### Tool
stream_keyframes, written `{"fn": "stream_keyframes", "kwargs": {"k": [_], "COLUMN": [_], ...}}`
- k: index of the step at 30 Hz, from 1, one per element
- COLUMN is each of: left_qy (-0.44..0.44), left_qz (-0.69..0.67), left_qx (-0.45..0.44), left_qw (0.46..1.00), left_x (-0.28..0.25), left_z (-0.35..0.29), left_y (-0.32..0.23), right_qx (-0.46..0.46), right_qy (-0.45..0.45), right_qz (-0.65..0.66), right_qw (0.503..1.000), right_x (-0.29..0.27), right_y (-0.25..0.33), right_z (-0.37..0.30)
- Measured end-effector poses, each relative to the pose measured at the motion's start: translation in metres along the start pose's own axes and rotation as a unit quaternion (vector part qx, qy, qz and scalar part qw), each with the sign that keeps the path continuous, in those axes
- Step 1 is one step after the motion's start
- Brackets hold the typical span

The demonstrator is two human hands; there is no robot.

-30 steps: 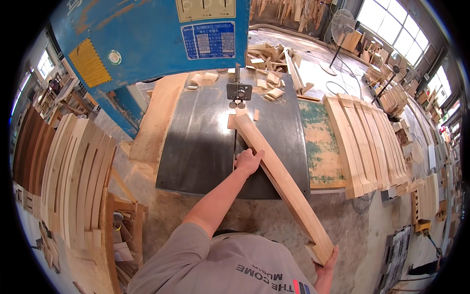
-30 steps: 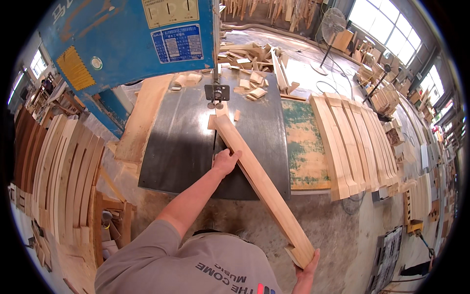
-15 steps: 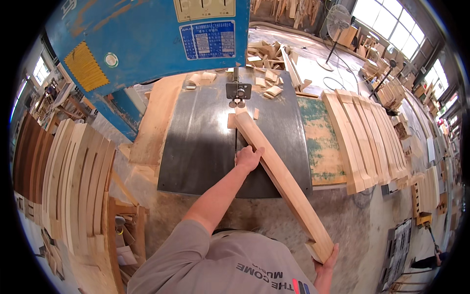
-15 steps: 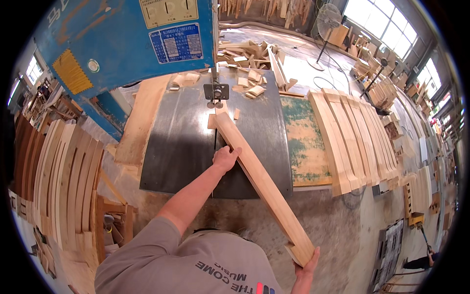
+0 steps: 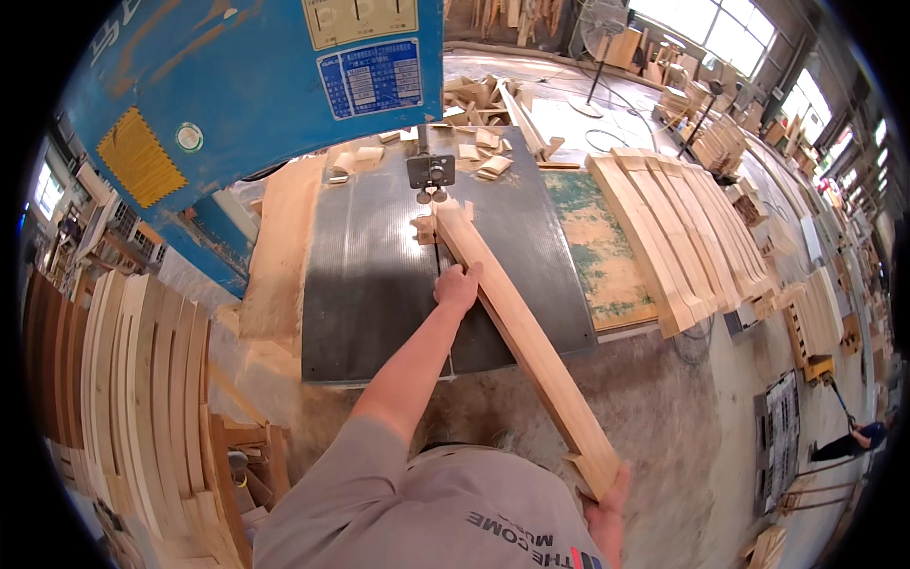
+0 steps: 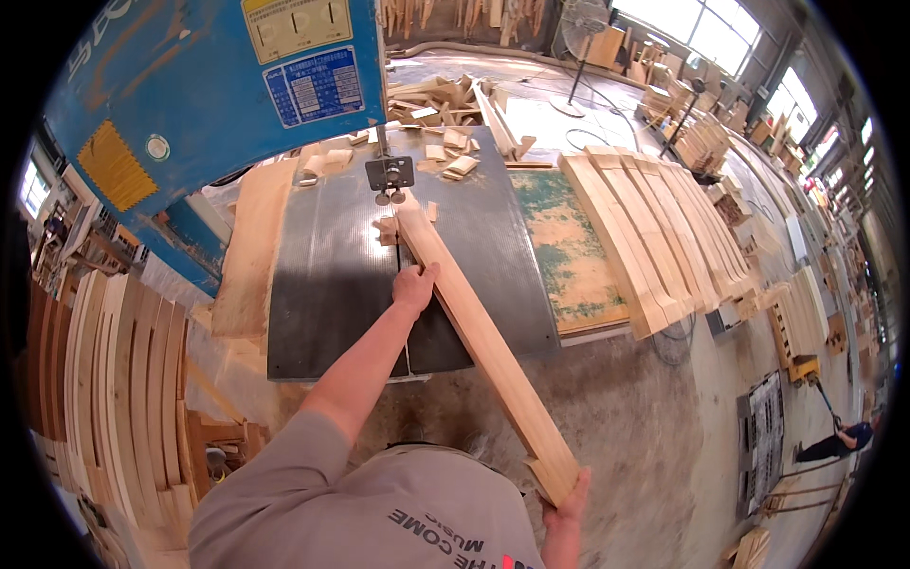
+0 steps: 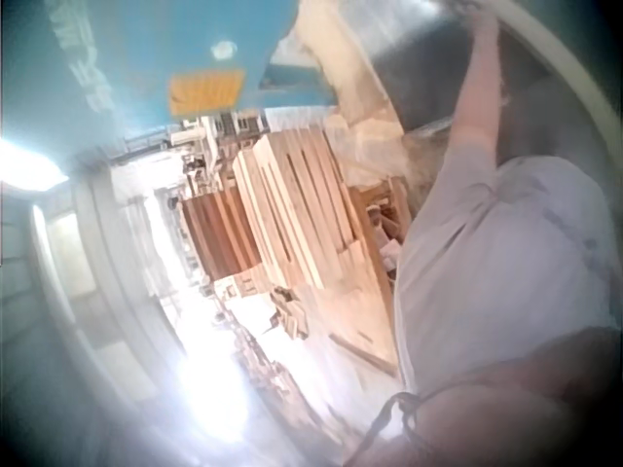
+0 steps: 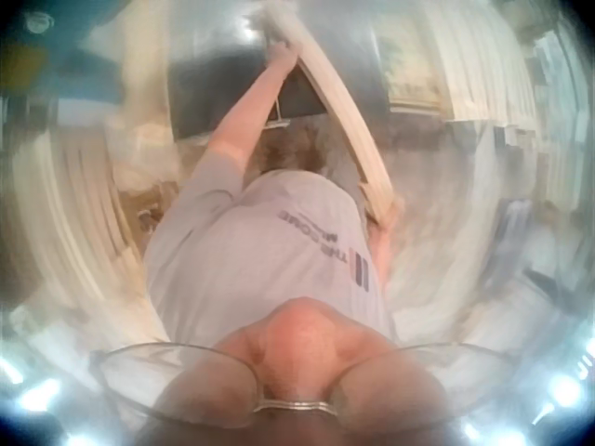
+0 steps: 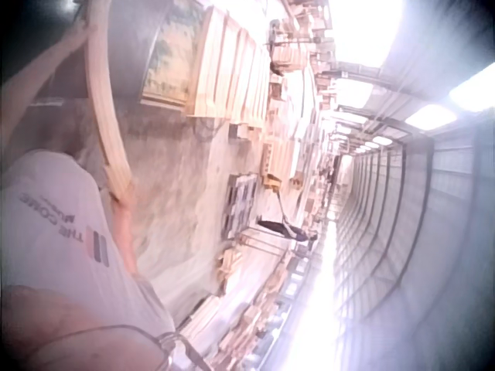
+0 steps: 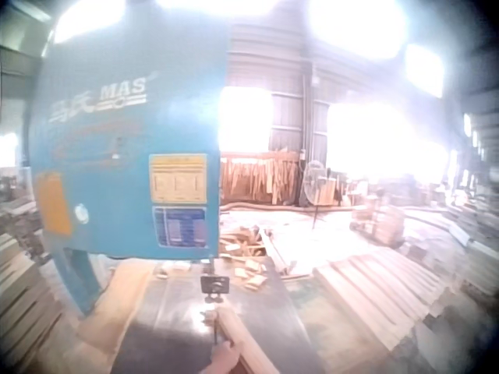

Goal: The person uses a band saw to cut curved wooden planks, guiding the wood through the blade by hand and stacking the finished pieces on a nearby pile.

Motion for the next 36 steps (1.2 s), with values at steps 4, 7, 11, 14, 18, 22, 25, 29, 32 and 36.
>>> {"fn": "stream_keyframes", "kwargs": {"k": [4, 7, 11, 14, 18, 22, 25, 29, 32, 36], "left_qy": [-0.036, -0.019, 0.053, 0.145, 0.275, 0.332, 0.399, 0.447, 0.455, 0.456], "left_qz": [-0.011, 0.004, -0.073, -0.147, -0.15, -0.088, -0.118, -0.142, -0.213, -0.405], "left_qx": [0.042, 0.111, 0.216, 0.244, 0.182, 0.119, 0.082, 0.037, -0.052, -0.1], "left_qw": [0.998, 0.994, 0.972, 0.948, 0.932, 0.932, 0.906, 0.882, 0.863, 0.786], "left_x": [0.008, 0.018, 0.044, 0.043, 0.057, 0.047, 0.058, 0.059, 0.075, 0.105], "left_z": [0.006, -0.043, -0.136, -0.192, -0.236, -0.258, -0.274, -0.303, -0.333, -0.368], "left_y": [-0.011, -0.017, -0.003, -0.008, 0.013, 0.049, 0.082, 0.096, 0.11, 0.111], "right_qx": [0.006, -0.038, -0.041, -0.032, -0.062, -0.051, 0.021, 0.131, 0.185, 0.226], "right_qy": [0.043, 0.054, 0.029, 0.021, -0.014, 0.005, 0.051, 0.178, 0.268, 0.351], "right_qz": [0.064, 0.089, 0.099, 0.096, 0.09, 0.1, 0.047, -0.062, -0.185, -0.335], "right_qw": [0.997, 0.994, 0.994, 0.995, 0.994, 0.994, 0.997, 0.973, 0.927, 0.844], "right_x": [-0.01, -0.023, -0.064, -0.06, -0.054, 0.029, 0.087, 0.091, 0.092, 0.097], "right_y": [-0.043, -0.058, -0.066, -0.063, -0.068, -0.056, -0.046, -0.055, -0.054, -0.059], "right_z": [0.002, -0.013, -0.045, -0.078, -0.07, -0.03, -0.024, 0.003, 0.011, 0.015]}}
Point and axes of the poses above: each hand's wrist, its own z-axis towards the middle knuckle, its own x-axis out of the palm, y = z × x, the point moved 7 cm from there along z, towards the middle knuckle, and after that the axes turned 7 degrees about z, right-handed, at the moved point
